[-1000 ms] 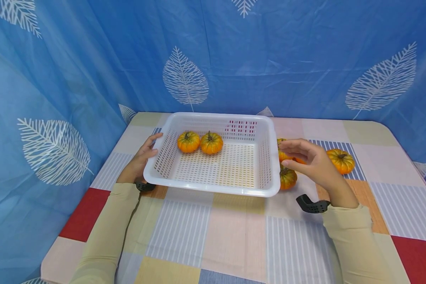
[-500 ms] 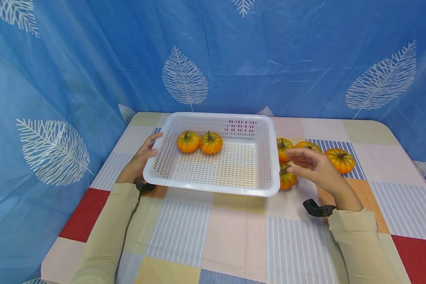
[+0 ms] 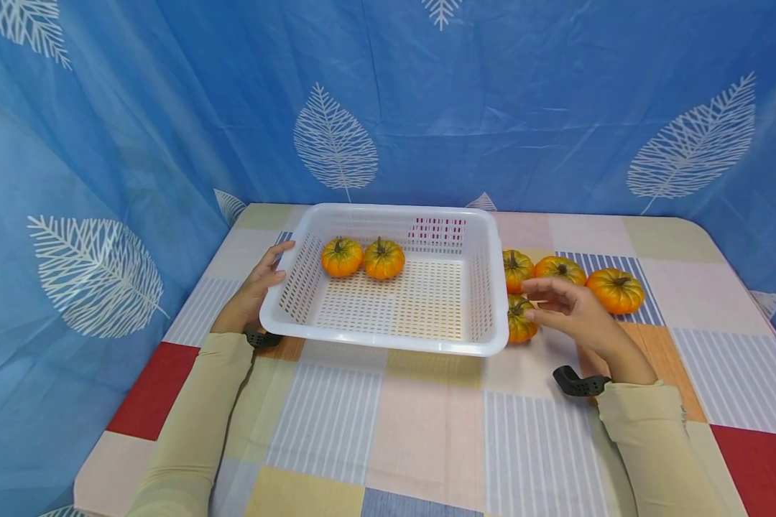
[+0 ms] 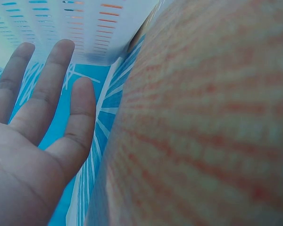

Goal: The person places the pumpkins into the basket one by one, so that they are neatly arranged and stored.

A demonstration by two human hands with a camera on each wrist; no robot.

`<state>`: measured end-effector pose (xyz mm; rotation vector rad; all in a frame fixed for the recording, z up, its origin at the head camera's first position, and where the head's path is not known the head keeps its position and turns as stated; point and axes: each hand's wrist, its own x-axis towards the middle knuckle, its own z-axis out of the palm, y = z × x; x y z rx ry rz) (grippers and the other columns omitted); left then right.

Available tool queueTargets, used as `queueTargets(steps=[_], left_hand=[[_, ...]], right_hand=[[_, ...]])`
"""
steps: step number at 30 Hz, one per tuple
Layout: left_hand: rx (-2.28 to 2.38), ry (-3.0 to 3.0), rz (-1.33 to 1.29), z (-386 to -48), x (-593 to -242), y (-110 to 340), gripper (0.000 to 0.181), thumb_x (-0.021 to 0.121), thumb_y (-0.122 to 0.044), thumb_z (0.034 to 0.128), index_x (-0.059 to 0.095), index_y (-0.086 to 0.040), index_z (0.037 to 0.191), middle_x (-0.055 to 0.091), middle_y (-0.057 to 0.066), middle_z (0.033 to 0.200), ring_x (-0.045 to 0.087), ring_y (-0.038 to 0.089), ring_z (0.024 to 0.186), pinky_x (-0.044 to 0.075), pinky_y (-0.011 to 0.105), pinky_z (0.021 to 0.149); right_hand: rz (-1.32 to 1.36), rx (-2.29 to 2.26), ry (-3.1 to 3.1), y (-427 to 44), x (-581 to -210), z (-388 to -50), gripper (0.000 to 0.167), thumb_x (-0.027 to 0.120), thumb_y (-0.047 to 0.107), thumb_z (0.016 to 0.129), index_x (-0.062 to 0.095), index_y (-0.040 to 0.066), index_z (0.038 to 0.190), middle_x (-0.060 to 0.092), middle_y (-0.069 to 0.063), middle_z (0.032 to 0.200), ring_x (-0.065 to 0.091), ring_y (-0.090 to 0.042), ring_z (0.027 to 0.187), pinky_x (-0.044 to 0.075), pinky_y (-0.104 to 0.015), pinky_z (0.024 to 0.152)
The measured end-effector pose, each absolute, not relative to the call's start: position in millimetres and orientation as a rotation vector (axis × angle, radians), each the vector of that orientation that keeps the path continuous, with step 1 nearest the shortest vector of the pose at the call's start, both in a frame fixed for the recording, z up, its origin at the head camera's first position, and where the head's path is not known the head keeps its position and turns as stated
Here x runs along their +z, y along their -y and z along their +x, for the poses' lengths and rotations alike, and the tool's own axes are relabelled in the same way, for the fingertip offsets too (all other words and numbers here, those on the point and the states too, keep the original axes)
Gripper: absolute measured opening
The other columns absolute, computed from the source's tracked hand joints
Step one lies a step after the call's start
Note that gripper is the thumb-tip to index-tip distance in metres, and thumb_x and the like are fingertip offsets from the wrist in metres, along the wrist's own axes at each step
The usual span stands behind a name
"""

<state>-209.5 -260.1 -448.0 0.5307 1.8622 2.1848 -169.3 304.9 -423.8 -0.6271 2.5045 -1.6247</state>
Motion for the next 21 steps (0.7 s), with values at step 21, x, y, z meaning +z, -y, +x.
queueTargets(steps=[21], left_hand=[[2.187,-1.822,0.54,-208.9,-448.4,260.8,0.053,0.05,-0.016,0.1046,0.046,-0.043,0.15,0.012,0.028,0.174,0.054,0.023,0.127,0.062,0.035,0.091]], right_hand=[[-0.604,-1.405,-2.5,-308.1,-434.5,-169.8,0.068,0.083,-0.001,0.09,0.052,-0.004,0.151,0.056,0.028,0.137,0.054,0.012,0.119,0.045,-0.007,0.096]])
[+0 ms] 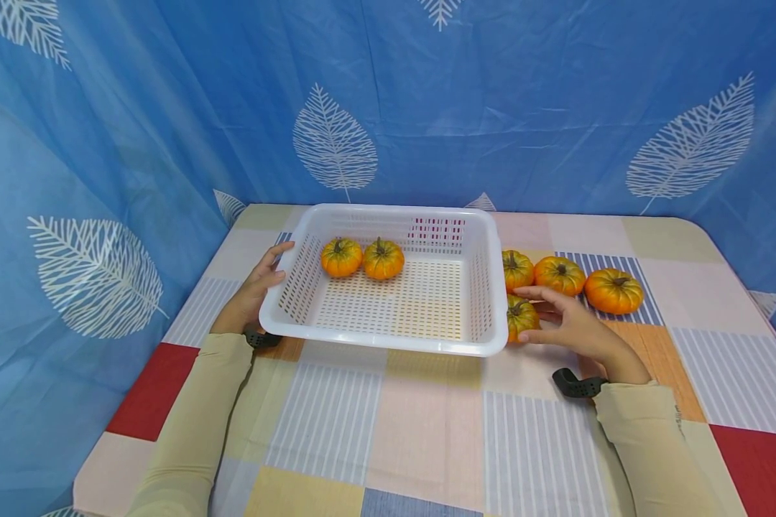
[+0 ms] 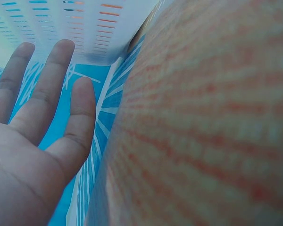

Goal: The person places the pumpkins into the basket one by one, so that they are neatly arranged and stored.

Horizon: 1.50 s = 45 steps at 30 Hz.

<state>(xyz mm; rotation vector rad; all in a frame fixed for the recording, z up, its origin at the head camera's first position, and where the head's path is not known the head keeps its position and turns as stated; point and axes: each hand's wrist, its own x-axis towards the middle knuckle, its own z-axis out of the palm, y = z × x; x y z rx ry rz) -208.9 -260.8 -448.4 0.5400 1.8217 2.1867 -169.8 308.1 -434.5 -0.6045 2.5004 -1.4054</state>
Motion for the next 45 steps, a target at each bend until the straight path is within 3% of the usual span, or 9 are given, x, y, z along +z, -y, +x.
queueTargets(steps=[6,27,31,38,41,45], left_hand=[[2.186,-1.827,0.536,-209,-448,261,0.054,0.05,-0.016,0.1039,0.045,-0.043,0.151,0.013,0.028,0.174,0.053,0.025,0.128,0.061,0.035,0.092],[2.178,-1.849,0.544,-210,-448,262,0.056,0.052,-0.015,0.1029,0.043,-0.039,0.153,0.015,0.031,0.172,0.055,0.025,0.127,0.061,0.035,0.092],[2.183,-1.842,0.541,-209,-447,261,0.057,0.051,-0.014,0.1019,0.044,-0.038,0.153,0.016,0.031,0.171,0.058,0.023,0.124,0.061,0.035,0.091],[2.174,-1.854,0.521,-208,-442,261,0.058,0.047,-0.008,0.1008,0.045,-0.036,0.152,0.02,0.028,0.17,0.057,0.023,0.125,0.062,0.036,0.09],[2.164,-1.872,0.499,-207,-439,259,0.059,0.047,-0.007,0.1004,0.045,-0.036,0.151,0.02,0.025,0.171,0.053,0.028,0.129,0.062,0.037,0.091],[2.138,-1.887,0.503,-206,-434,255,0.062,0.048,-0.007,0.1,0.043,-0.034,0.156,0.017,0.022,0.175,0.047,0.039,0.135,0.062,0.042,0.092]], right_hand=[[-0.67,-1.356,-2.537,-307,-435,-170,0.072,0.087,0.0,0.086,0.053,-0.003,0.15,0.056,0.032,0.135,0.055,0.012,0.118,0.042,-0.006,0.097],[-0.689,-1.354,-2.552,-309,-436,-170,0.069,0.085,0.0,0.088,0.054,-0.002,0.149,0.054,0.033,0.136,0.052,0.014,0.12,0.041,-0.006,0.097],[-0.658,-1.337,-2.568,-310,-434,-169,0.07,0.085,0.001,0.089,0.053,-0.002,0.151,0.054,0.025,0.14,0.053,0.013,0.119,0.043,-0.006,0.095],[-0.554,-1.306,-2.579,-314,-433,-170,0.073,0.084,0.005,0.092,0.049,-0.001,0.156,0.049,-0.017,0.157,0.045,0.011,0.123,0.044,-0.006,0.093],[-0.549,-1.319,-2.581,-316,-433,-170,0.073,0.084,0.004,0.092,0.049,0.0,0.156,0.049,-0.016,0.157,0.045,0.012,0.123,0.046,-0.006,0.093],[-0.565,-1.357,-2.579,-319,-432,-170,0.072,0.083,0.002,0.092,0.05,0.002,0.156,0.052,-0.001,0.155,0.046,0.013,0.123,0.047,-0.007,0.092]])
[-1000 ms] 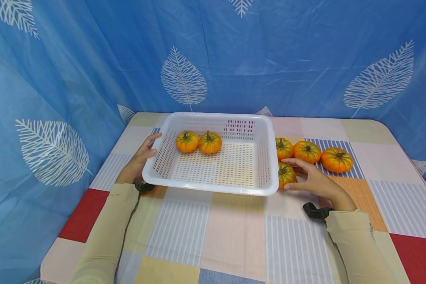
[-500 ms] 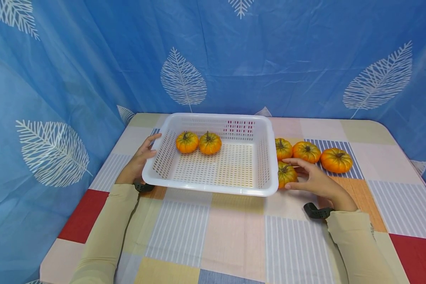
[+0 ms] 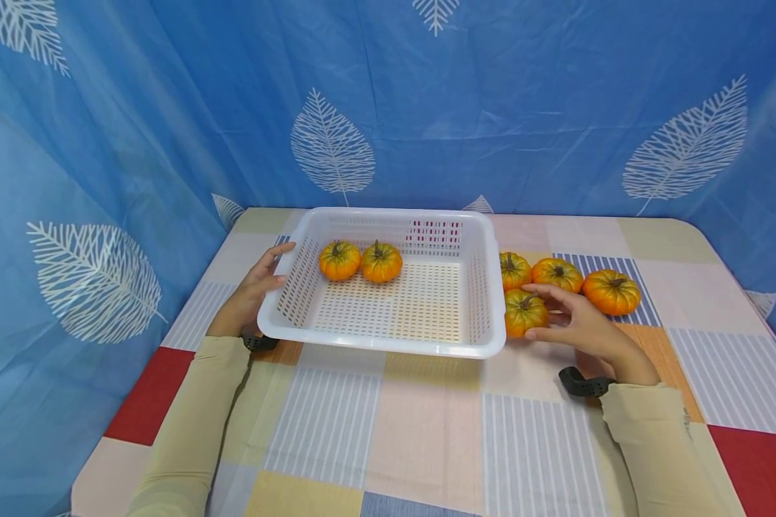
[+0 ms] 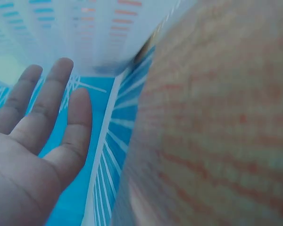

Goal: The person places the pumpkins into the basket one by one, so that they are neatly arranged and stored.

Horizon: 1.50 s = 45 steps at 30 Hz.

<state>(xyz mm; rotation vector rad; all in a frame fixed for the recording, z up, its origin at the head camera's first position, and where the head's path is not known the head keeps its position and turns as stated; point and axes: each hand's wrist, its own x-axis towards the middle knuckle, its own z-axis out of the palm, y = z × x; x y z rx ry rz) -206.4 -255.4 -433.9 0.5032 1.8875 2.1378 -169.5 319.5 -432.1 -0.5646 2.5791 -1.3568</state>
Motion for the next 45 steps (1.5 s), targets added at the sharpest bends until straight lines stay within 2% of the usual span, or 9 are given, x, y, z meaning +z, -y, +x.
queueTargets(steps=[4,7,11,18,26,34,45], left_hand=[[2.112,-1.894,0.505,-206,-431,251,0.067,0.049,-0.007,0.1,0.036,-0.028,0.162,0.014,0.017,0.178,0.043,0.048,0.138,0.061,0.047,0.094],[2.106,-1.904,0.476,-205,-430,248,0.069,0.049,-0.006,0.1007,0.031,-0.023,0.165,0.014,0.017,0.178,0.04,0.049,0.141,0.06,0.048,0.097],[2.102,-1.925,0.437,-204,-430,245,0.07,0.049,-0.007,0.101,0.026,-0.02,0.167,0.015,0.016,0.178,0.04,0.048,0.143,0.059,0.047,0.098],[2.131,-1.946,0.418,-203,-430,242,0.07,0.045,-0.007,0.0983,0.023,-0.01,0.165,0.019,0.02,0.176,0.042,0.045,0.138,0.059,0.038,0.093],[2.156,-1.933,0.432,-203,-433,242,0.065,0.045,-0.007,0.0976,0.031,-0.017,0.16,0.017,0.02,0.175,0.041,0.041,0.139,0.056,0.036,0.094],[2.165,-1.925,0.423,-204,-433,240,0.065,0.045,-0.008,0.0968,0.03,-0.015,0.159,0.017,0.019,0.176,0.04,0.042,0.138,0.057,0.037,0.094],[2.184,-1.926,0.422,-205,-434,240,0.063,0.044,-0.006,0.0961,0.034,-0.017,0.157,0.016,0.02,0.176,0.04,0.045,0.138,0.057,0.041,0.094]], right_hand=[[-0.555,-1.376,-2.583,-323,-430,-169,0.072,0.081,0.0,0.092,0.049,0.002,0.156,0.048,0.018,0.148,0.046,0.009,0.122,0.045,-0.007,0.092],[-0.53,-1.374,-2.589,-326,-428,-168,0.073,0.08,0.0,0.094,0.047,0.002,0.158,0.042,0.025,0.147,0.044,0.008,0.123,0.043,-0.006,0.092],[-0.513,-1.385,-2.597,-329,-424,-168,0.072,0.078,-0.001,0.095,0.046,0.004,0.16,0.04,0.025,0.146,0.046,0.008,0.121,0.045,-0.006,0.092],[-0.495,-1.419,-2.651,-329,-417,-166,0.073,0.078,-0.001,0.096,0.044,0.003,0.161,0.041,0.025,0.145,0.052,0.009,0.116,0.043,-0.004,0.092],[-0.507,-1.511,-2.7,-327,-408,-163,0.072,0.074,-0.004,0.098,0.043,0.001,0.162,0.044,0.026,0.142,0.056,0.005,0.112,0.045,-0.004,0.092],[-0.585,-1.595,-2.716,-324,-397,-160,0.073,0.074,-0.014,0.093,0.051,0.01,0.159,0.048,0.024,0.143,0.058,0.004,0.113,0.048,-0.005,0.091],[-0.623,-1.546,-2.72,-314,-378,-160,0.075,0.074,-0.014,0.093,0.047,0.005,0.161,0.047,0.023,0.146,0.056,0.001,0.116,0.047,-0.005,0.092]])
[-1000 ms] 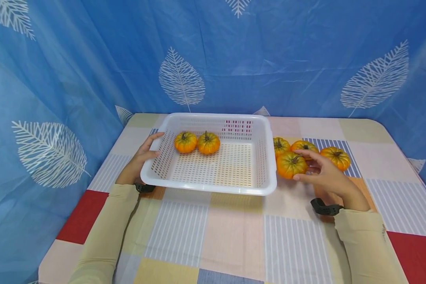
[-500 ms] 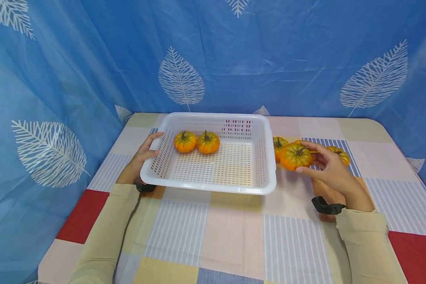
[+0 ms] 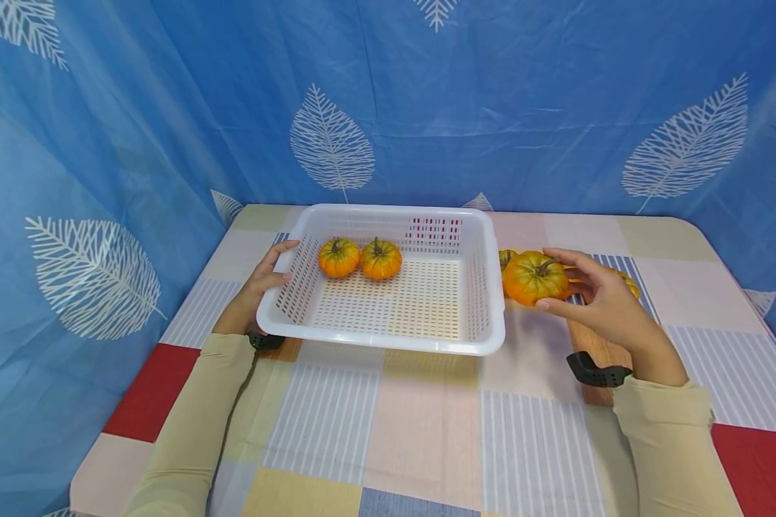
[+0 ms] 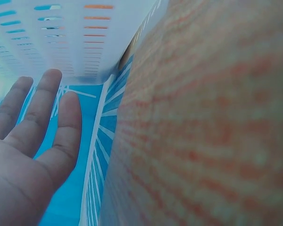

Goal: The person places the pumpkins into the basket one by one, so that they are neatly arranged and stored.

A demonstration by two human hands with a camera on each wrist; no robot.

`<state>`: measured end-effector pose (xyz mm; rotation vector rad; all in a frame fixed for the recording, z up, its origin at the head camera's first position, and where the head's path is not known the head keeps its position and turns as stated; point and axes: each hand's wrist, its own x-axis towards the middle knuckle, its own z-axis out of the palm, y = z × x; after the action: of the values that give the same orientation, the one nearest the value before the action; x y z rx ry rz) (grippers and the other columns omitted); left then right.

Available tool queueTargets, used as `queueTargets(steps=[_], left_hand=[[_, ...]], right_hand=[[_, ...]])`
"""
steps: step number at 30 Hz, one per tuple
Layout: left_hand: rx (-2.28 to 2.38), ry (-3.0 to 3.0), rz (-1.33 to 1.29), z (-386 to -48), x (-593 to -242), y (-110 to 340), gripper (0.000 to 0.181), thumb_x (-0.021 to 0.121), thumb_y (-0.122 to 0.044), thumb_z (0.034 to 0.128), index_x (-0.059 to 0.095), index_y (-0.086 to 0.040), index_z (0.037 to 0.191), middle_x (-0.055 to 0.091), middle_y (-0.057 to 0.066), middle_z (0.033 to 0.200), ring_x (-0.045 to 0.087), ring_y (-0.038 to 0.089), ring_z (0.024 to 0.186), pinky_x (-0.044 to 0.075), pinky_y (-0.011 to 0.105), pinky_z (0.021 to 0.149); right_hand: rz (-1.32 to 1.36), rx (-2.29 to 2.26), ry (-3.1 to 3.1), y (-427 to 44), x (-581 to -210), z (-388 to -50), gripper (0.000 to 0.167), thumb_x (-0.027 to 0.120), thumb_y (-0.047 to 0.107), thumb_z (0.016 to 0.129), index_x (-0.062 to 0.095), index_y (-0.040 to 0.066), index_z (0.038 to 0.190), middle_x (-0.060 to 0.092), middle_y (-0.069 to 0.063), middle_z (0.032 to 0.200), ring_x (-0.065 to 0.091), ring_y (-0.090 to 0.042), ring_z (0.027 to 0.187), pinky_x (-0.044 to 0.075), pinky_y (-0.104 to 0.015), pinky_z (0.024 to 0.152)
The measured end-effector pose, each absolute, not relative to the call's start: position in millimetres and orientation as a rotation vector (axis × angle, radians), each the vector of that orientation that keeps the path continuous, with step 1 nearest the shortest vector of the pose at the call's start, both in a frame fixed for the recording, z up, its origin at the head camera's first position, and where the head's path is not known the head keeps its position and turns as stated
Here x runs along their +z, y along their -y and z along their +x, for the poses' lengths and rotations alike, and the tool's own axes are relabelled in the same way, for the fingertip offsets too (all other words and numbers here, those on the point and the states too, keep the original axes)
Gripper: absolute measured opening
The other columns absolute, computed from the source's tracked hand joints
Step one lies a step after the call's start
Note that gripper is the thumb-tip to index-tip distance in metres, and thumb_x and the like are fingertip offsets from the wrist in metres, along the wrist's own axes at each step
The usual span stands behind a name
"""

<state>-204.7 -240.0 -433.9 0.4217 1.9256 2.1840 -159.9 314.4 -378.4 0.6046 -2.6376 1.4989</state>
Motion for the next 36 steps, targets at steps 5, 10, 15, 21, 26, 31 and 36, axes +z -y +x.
queueTargets(steps=[5,10,15,21,26,31,36], left_hand=[[2.186,-1.93,0.419,-204,-433,240,0.064,0.045,-0.006,0.0956,0.033,-0.014,0.158,0.016,0.02,0.176,0.04,0.046,0.138,0.058,0.041,0.093],[2.186,-1.923,0.411,-203,-433,240,0.064,0.044,-0.006,0.0964,0.034,-0.017,0.158,0.015,0.021,0.176,0.039,0.046,0.139,0.058,0.04,0.093],[2.173,-1.936,0.388,-202,-432,239,0.064,0.046,-0.007,0.096,0.034,-0.019,0.158,0.016,0.018,0.176,0.038,0.046,0.141,0.057,0.042,0.093],[2.177,-1.931,0.378,-202,-433,239,0.063,0.045,-0.007,0.0964,0.035,-0.019,0.157,0.016,0.019,0.176,0.039,0.045,0.141,0.057,0.041,0.094],[2.2,-1.904,0.415,-202,-434,240,0.06,0.045,-0.006,0.0958,0.039,-0.023,0.153,0.017,0.023,0.175,0.039,0.043,0.139,0.057,0.037,0.092],[2.209,-1.876,0.456,-203,-434,240,0.062,0.047,-0.007,0.0946,0.038,-0.022,0.154,0.015,0.023,0.175,0.037,0.044,0.142,0.055,0.037,0.094],[2.203,-1.884,0.446,-203,-434,240,0.064,0.046,-0.007,0.0951,0.034,-0.018,0.157,0.013,0.022,0.177,0.034,0.045,0.145,0.053,0.039,0.096]], right_hand=[[0.654,1.496,2.644,-308,-370,-163,0.077,0.076,-0.014,0.091,0.048,0.005,0.16,0.049,0.021,0.146,0.058,0.001,0.114,0.048,-0.006,0.091],[0.708,1.474,2.664,-301,-363,-168,0.075,0.078,-0.013,0.089,0.05,0.001,0.157,0.054,0.021,0.143,0.06,0.0,0.114,0.049,-0.007,0.091],[0.766,1.44,2.682,-294,-358,-171,0.075,0.08,-0.011,0.088,0.051,0.001,0.156,0.054,0.02,0.144,0.059,0.0,0.115,0.049,-0.007,0.091],[0.832,1.394,2.698,-283,-351,-177,0.076,0.083,-0.008,0.087,0.053,0.004,0.156,0.053,0.016,0.146,0.057,-0.001,0.118,0.043,-0.005,0.096],[0.857,1.366,2.72,-273,-342,-183,0.076,0.085,-0.004,0.087,0.053,0.002,0.155,0.054,0.019,0.143,0.056,-0.002,0.117,0.042,-0.006,0.096],[0.856,1.345,2.734,-264,-334,-187,0.077,0.087,-0.007,0.084,0.056,0.002,0.153,0.058,0.01,0.145,0.058,-0.001,0.117,0.045,-0.007,0.096],[0.852,1.318,2.777,-254,-326,-195,0.078,0.089,-0.005,0.083,0.057,0.003,0.153,0.057,-0.003,0.151,0.057,0.001,0.118,0.045,-0.007,0.095]])
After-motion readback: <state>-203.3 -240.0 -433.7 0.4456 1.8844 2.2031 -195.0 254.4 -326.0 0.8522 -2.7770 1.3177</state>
